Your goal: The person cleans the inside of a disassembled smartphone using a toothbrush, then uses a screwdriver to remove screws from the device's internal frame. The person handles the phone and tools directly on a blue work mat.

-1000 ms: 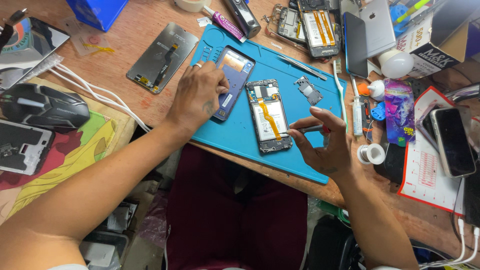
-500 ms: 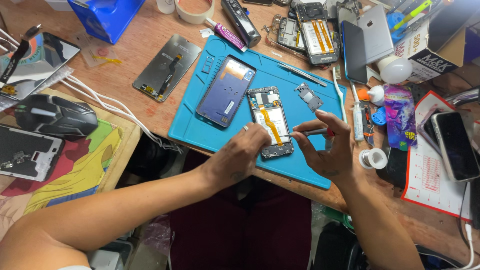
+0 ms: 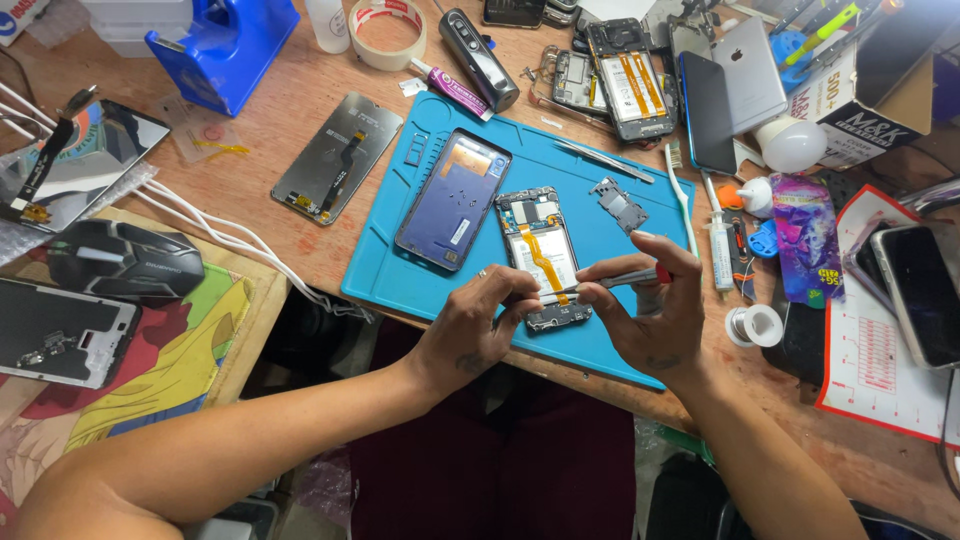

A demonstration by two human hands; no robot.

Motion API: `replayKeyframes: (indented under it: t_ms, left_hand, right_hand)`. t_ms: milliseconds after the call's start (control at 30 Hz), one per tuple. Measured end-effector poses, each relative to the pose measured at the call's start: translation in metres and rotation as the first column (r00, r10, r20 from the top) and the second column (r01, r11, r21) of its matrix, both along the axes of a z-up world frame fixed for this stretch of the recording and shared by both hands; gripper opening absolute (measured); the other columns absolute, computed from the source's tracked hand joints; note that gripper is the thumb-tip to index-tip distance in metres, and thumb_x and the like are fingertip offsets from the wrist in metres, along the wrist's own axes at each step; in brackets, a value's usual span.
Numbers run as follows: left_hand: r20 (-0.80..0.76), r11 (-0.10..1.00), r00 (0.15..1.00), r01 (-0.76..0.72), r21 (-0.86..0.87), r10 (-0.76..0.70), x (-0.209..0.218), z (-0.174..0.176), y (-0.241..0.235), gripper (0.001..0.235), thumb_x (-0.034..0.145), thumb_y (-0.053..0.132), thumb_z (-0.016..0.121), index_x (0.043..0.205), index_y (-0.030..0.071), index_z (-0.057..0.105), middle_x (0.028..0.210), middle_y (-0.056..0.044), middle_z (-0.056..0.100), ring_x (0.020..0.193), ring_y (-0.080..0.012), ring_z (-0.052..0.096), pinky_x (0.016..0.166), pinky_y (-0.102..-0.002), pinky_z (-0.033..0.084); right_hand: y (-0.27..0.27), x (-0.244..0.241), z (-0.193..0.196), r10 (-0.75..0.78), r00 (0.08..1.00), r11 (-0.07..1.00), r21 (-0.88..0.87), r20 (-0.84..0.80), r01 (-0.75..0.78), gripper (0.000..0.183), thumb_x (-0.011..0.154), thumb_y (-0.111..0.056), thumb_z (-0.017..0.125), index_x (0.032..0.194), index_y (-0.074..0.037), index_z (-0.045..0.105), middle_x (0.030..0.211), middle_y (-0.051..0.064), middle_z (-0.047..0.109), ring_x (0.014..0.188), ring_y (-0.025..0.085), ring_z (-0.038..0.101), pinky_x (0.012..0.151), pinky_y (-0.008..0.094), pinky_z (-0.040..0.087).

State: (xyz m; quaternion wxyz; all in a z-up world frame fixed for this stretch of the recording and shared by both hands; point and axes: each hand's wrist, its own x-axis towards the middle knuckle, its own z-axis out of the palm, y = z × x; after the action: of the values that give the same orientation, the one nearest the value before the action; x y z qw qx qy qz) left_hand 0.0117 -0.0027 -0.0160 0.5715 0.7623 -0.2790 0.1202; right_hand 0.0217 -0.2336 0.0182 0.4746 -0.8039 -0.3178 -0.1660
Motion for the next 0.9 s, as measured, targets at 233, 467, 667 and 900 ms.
replayKeyframes:
  t_ms: [233, 467, 667, 900]
  left_hand:
    - [0.034, 0.999, 0.999, -0.032, 0.031, 0.031, 0.0003, -0.0003, 0.0005, 0.017, 0.098, 0.009, 0.069, 0.108, 0.005, 0.057, 0.101, -0.01, 0.067, 0.091, -0.0224, 0.072, 0.08, -0.033, 0.061]
    - [0.027, 1.0, 0.999, -0.019, 0.023, 0.019, -0.0002, 0.002, 0.0011, 0.015, 0.098, 0.008, 0.069, 0.107, 0.005, 0.057, 0.099, -0.009, 0.066, 0.088, -0.0202, 0.071, 0.078, -0.032, 0.061]
    - [0.03, 1.0, 0.999, -0.013, 0.003, 0.013, 0.0002, 0.0021, 0.0006, 0.015, 0.098, 0.008, 0.069, 0.107, 0.006, 0.057, 0.099, -0.009, 0.066, 0.088, -0.0198, 0.072, 0.078, -0.032, 0.061]
    - [0.024, 1.0, 0.999, -0.026, 0.011, 0.026, 0.0003, -0.0001, 0.0008, 0.014, 0.099, 0.007, 0.068, 0.108, 0.006, 0.058, 0.1, -0.008, 0.066, 0.088, -0.0198, 0.071, 0.078, -0.031, 0.061]
  right_hand:
    - [0.0006, -0.0011, 0.0015, 0.027, 0.997, 0.997, 0.076, -0.069, -0.021, 0.064, 0.097, -0.003, 0.072, 0.144, -0.006, 0.028, 0.1, 0.017, 0.073, 0.096, 0.022, 0.076, 0.082, 0.029, 0.064]
    - [0.001, -0.0022, 0.0, 0.057, 0.992, 0.995, 0.086, -0.117, -0.047, 0.063, 0.099, -0.001, 0.069, 0.145, -0.005, 0.027, 0.102, 0.02, 0.072, 0.097, 0.025, 0.076, 0.085, 0.033, 0.067]
    - [0.0018, -0.0013, -0.0002, 0.047, 0.991, 0.987, 0.159, -0.128, -0.026, 0.06, 0.1, -0.003, 0.068, 0.144, -0.007, 0.028, 0.106, 0.021, 0.072, 0.1, 0.027, 0.077, 0.087, 0.037, 0.064]
    - [0.0019, -0.0025, 0.0021, 0.03, 0.99, 0.986, 0.168, -0.141, -0.006, 0.059, 0.1, -0.003, 0.069, 0.144, -0.006, 0.029, 0.103, 0.02, 0.072, 0.096, 0.025, 0.077, 0.085, 0.035, 0.064]
